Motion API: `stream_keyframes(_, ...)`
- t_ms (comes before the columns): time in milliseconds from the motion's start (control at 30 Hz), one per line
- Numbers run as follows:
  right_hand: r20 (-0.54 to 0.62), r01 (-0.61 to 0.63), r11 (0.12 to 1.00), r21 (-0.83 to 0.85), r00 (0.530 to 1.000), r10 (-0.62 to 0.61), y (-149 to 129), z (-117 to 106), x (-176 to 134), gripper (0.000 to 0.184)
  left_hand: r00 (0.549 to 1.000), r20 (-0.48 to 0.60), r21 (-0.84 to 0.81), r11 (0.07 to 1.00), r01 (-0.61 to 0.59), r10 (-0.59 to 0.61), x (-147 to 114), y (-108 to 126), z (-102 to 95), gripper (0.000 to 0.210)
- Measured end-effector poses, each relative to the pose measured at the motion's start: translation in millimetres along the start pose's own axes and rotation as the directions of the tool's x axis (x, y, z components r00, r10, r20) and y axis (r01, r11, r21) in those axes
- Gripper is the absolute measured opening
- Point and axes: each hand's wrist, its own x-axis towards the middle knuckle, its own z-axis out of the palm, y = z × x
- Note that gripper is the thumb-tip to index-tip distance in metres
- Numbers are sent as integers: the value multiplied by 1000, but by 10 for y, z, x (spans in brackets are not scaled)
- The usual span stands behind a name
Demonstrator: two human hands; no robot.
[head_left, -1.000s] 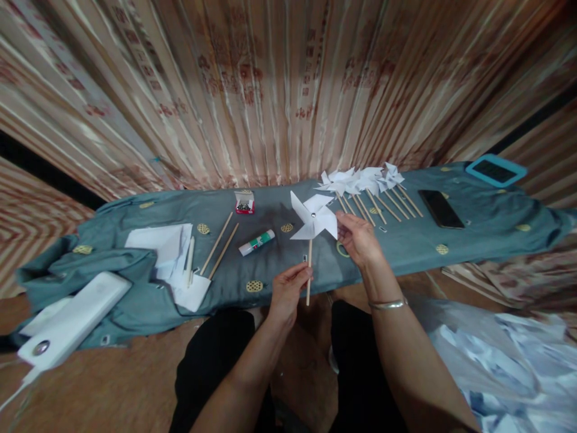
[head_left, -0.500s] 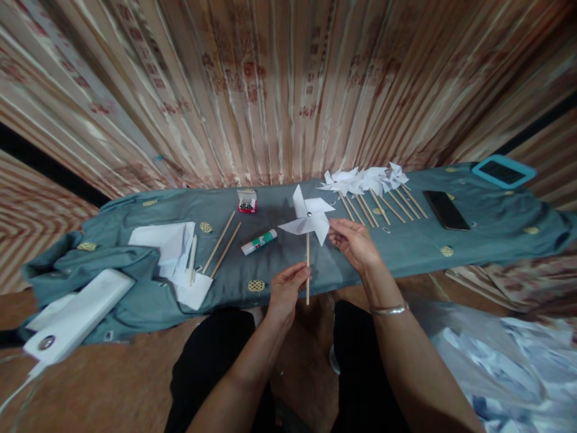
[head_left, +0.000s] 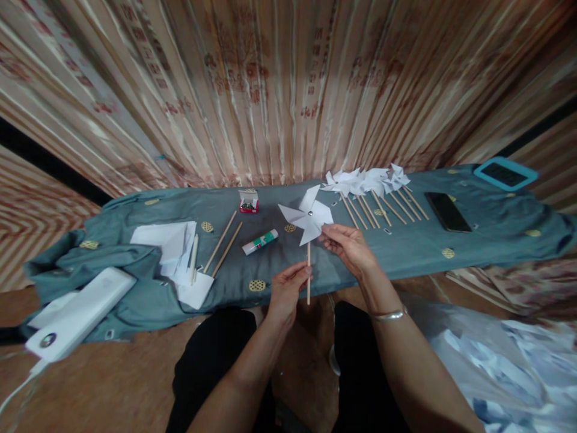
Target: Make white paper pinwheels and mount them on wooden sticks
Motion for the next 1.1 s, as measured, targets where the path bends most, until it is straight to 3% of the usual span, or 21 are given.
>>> stream_keyframes(200, 48, -3, 996, -85, 999, 7, -12, -3, -43, 36, 1000, -27, -15, 1000, 4, -5, 12, 18, 2, 35)
stream_keyframes(333, 52, 34, 994, -106, 998, -29, -80, -132, -32, 39, 999, -32, -42, 999, 5, -6, 22, 41, -15, 35)
stream_keyframes(467, -121, 114, 993, -2, 986, -113, -106, -294, 62, 31, 999, -18, -37, 999, 33, -34, -1, 53, -22, 35)
stream_keyframes(600, -217, 96, 993, 71, 973, -78, -65, -339, 139, 26, 997, 22, -3, 997, 72, -72, -35, 36, -17, 36)
stream_keyframes(833, -100, 23, 990, 143, 995, -9, -41, -308, 155, 27, 993, 54, 54, 993, 103, -106, -72, -8, 7, 33)
stream_keyframes(1100, -113, 17, 985, 169, 994, 2, -38, -337, 156, 33, 992, 33, 50, 992, 116, -118, -60, -32, 19, 40)
